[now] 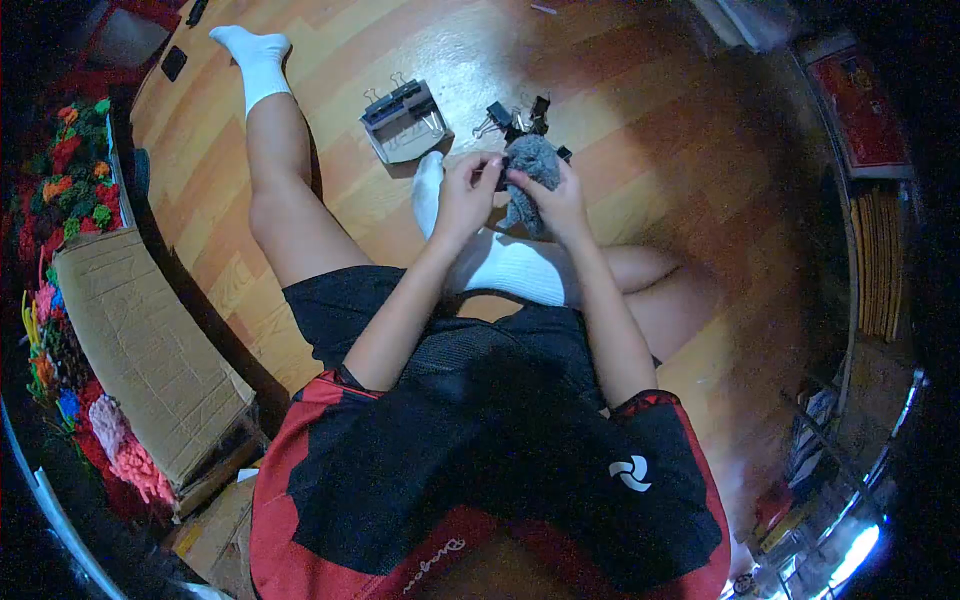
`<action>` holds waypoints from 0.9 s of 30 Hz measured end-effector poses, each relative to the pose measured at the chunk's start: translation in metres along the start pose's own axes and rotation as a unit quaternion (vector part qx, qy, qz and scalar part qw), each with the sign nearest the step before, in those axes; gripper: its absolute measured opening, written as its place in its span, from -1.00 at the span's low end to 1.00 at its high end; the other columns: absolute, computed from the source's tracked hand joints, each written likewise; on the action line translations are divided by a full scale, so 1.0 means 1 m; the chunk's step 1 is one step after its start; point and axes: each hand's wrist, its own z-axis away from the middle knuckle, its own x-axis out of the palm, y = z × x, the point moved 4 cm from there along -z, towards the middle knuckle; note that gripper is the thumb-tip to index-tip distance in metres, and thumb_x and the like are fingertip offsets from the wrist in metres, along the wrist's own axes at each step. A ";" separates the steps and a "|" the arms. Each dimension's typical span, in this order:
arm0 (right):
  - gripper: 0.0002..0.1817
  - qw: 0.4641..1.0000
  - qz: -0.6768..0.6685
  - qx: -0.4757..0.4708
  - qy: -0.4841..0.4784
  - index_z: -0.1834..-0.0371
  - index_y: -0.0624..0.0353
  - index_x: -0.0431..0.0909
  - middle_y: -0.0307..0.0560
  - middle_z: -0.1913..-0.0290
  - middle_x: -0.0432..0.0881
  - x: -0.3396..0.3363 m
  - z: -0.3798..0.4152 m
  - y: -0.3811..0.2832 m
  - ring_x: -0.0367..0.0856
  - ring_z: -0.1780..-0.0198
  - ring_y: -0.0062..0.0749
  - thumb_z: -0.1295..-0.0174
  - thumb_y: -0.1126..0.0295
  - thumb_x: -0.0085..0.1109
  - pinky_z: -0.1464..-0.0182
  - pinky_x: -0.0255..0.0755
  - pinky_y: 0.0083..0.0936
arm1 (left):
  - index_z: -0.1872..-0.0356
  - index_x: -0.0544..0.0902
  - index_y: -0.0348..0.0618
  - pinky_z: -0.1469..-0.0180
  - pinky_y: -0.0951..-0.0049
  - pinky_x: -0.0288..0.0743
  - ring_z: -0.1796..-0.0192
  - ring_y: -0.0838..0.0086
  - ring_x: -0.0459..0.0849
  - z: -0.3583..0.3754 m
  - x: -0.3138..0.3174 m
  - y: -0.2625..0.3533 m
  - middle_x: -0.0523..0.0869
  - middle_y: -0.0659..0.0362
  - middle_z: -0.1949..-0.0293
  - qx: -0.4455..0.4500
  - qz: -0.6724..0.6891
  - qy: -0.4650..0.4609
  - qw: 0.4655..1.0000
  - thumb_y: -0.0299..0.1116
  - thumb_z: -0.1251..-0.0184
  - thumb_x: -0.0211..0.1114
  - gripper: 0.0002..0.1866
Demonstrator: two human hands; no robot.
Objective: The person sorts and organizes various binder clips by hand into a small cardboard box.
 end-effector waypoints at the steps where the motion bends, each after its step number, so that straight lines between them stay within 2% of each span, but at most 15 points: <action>1: -0.68 1.000 0.023 -0.012 0.009 0.26 0.26 0.48 -0.23 0.37 0.56 -0.003 -0.001 0.003 0.47 0.34 -0.61 0.08 0.35 0.26 0.24 0.36 -0.63 | 0.23 0.52 -0.31 0.15 0.59 0.37 0.24 0.57 0.52 0.003 0.002 0.001 0.59 0.15 0.31 -0.001 -0.001 -0.001 1.000 -0.38 -0.14 0.15 -0.77; 3: -0.68 1.000 0.027 0.000 0.003 0.27 0.26 0.49 -0.23 0.38 0.56 -0.006 0.001 -0.003 0.47 0.35 -0.61 0.05 0.31 0.24 0.25 0.36 -0.63 | 0.27 0.54 -0.36 0.30 0.62 0.41 0.36 0.59 0.54 0.007 0.007 0.007 0.61 0.13 0.40 0.028 0.025 -0.003 0.999 -0.37 -0.15 0.13 -0.77; 5: -0.68 0.999 0.032 0.011 -0.003 0.28 0.26 0.49 -0.23 0.39 0.56 -0.011 0.002 -0.005 0.47 0.35 -0.61 0.02 0.26 0.22 0.27 0.36 -0.62 | 0.25 0.55 -0.35 0.31 0.63 0.41 0.37 0.60 0.55 0.009 0.004 0.014 0.62 0.14 0.40 0.024 0.023 -0.003 0.999 -0.35 -0.12 0.18 -0.74; 7: -0.64 0.990 -0.065 0.103 -0.072 0.25 0.27 0.49 -0.21 0.36 0.55 -0.013 0.004 0.002 0.47 0.33 -0.59 -0.04 0.18 0.16 0.25 0.36 -0.62 | 0.29 0.57 -0.36 0.32 0.64 0.41 0.41 0.61 0.55 0.008 -0.001 0.025 0.63 0.16 0.45 0.027 0.073 -0.037 0.996 -0.35 -0.09 0.21 -0.75; 9: -0.59 0.984 -0.104 0.124 -0.071 0.20 0.26 0.46 -0.18 0.31 0.54 -0.015 0.006 0.007 0.47 0.31 -0.58 -0.07 0.13 0.11 0.23 0.35 -0.63 | 0.33 0.59 -0.36 0.34 0.66 0.40 0.45 0.62 0.54 0.001 -0.007 0.020 0.63 0.19 0.48 0.050 0.086 -0.024 0.995 -0.34 -0.08 0.23 -0.75; 13: -0.48 0.980 -0.109 0.155 -0.065 0.04 0.25 0.34 -0.11 0.16 0.49 -0.008 0.016 0.007 0.47 0.25 -0.55 -0.09 0.05 0.04 0.17 0.35 -0.62 | 0.30 0.58 -0.36 0.31 0.66 0.39 0.39 0.65 0.52 -0.001 -0.014 0.012 0.62 0.21 0.42 -0.006 0.142 -0.023 0.990 -0.32 -0.14 0.17 -0.75; 14: -0.48 0.980 -0.109 0.154 -0.066 0.04 0.25 0.34 -0.11 0.16 0.49 -0.010 0.015 0.008 0.47 0.25 -0.55 -0.09 0.05 0.04 0.17 0.35 -0.62 | 0.29 0.57 -0.34 0.31 0.64 0.40 0.38 0.63 0.52 0.000 -0.014 0.006 0.61 0.21 0.42 -0.057 0.211 -0.009 0.976 -0.31 -0.16 0.15 -0.74; 15: -0.47 0.980 -0.133 0.145 -0.008 0.01 0.24 0.31 -0.10 0.14 0.47 -0.020 0.011 0.009 0.47 0.23 -0.52 -0.09 0.06 0.04 0.14 0.35 -0.60 | 0.29 0.56 -0.32 0.31 0.62 0.40 0.38 0.61 0.52 0.001 -0.013 0.000 0.60 0.20 0.41 -0.109 0.278 0.005 0.954 -0.29 -0.18 0.13 -0.74; 17: -0.46 0.976 -0.157 0.138 0.053 -0.01 0.24 0.29 -0.09 0.12 0.46 -0.031 0.010 0.005 0.47 0.21 -0.50 -0.08 0.07 0.05 0.12 0.34 -0.59 | 0.28 0.53 -0.30 0.33 0.60 0.40 0.39 0.59 0.52 -0.001 -0.018 -0.008 0.59 0.19 0.40 -0.133 0.323 0.016 0.937 -0.27 -0.19 0.11 -0.74; 19: -0.52 0.966 -0.170 0.126 0.152 0.02 0.29 0.30 -0.02 0.15 0.49 -0.042 0.008 -0.018 0.50 0.15 -0.35 -0.11 0.13 -0.01 0.10 0.39 -0.52 | 0.26 0.50 -0.27 0.35 0.57 0.40 0.40 0.56 0.51 -0.004 -0.021 -0.018 0.58 0.18 0.39 -0.156 0.369 0.026 0.916 -0.25 -0.21 0.08 -0.74; 20: -0.51 0.967 -0.181 0.122 0.133 0.02 0.25 0.30 -0.09 0.18 0.48 -0.042 0.006 -0.020 0.48 0.21 -0.46 -0.03 0.21 0.12 0.16 0.37 -0.58 | 0.26 0.48 -0.26 0.36 0.57 0.39 0.39 0.54 0.50 -0.005 -0.019 -0.023 0.57 0.16 0.37 -0.174 0.430 -0.001 0.886 -0.24 -0.22 0.06 -0.74; 21: -0.51 0.967 -0.181 0.123 0.133 0.02 0.25 0.30 -0.09 0.18 0.48 -0.040 0.007 -0.019 0.48 0.21 -0.46 -0.03 0.21 0.12 0.16 0.37 -0.58 | 0.25 0.45 -0.24 0.37 0.57 0.39 0.39 0.52 0.49 -0.004 -0.016 -0.027 0.56 0.15 0.35 -0.191 0.488 -0.028 0.851 -0.23 -0.23 0.04 -0.74; 22: -0.53 0.986 -0.094 0.027 0.136 0.03 0.26 0.31 -0.10 0.19 0.49 -0.036 0.006 -0.023 0.49 0.23 -0.44 -0.01 0.26 0.14 0.19 0.38 -0.58 | 0.22 0.44 -0.24 0.38 0.58 0.37 0.38 0.53 0.47 -0.004 -0.011 -0.029 0.54 0.13 0.31 -0.187 0.514 -0.067 0.834 -0.22 -0.26 0.00 -0.73; 23: -0.54 0.988 -0.006 -0.069 0.136 0.05 0.26 0.32 -0.10 0.21 0.49 -0.030 0.007 -0.030 0.50 0.25 -0.43 0.01 0.30 0.16 0.21 0.39 -0.58 | 0.22 0.44 -0.24 0.38 0.58 0.37 0.38 0.53 0.47 -0.003 -0.009 -0.030 0.54 0.13 0.31 -0.188 0.514 -0.066 0.835 -0.22 -0.26 0.00 -0.73; 27: -0.53 0.981 0.114 -0.117 0.108 0.06 0.21 0.35 -0.03 0.22 0.51 0.010 0.028 -0.045 0.51 0.22 -0.44 0.10 0.41 0.21 0.18 0.36 -0.58 | 0.20 0.44 -0.27 0.33 0.58 0.39 0.34 0.53 0.49 0.008 -0.001 -0.015 0.55 0.12 0.30 -0.208 0.411 -0.040 0.887 -0.32 -0.27 -0.04 -0.77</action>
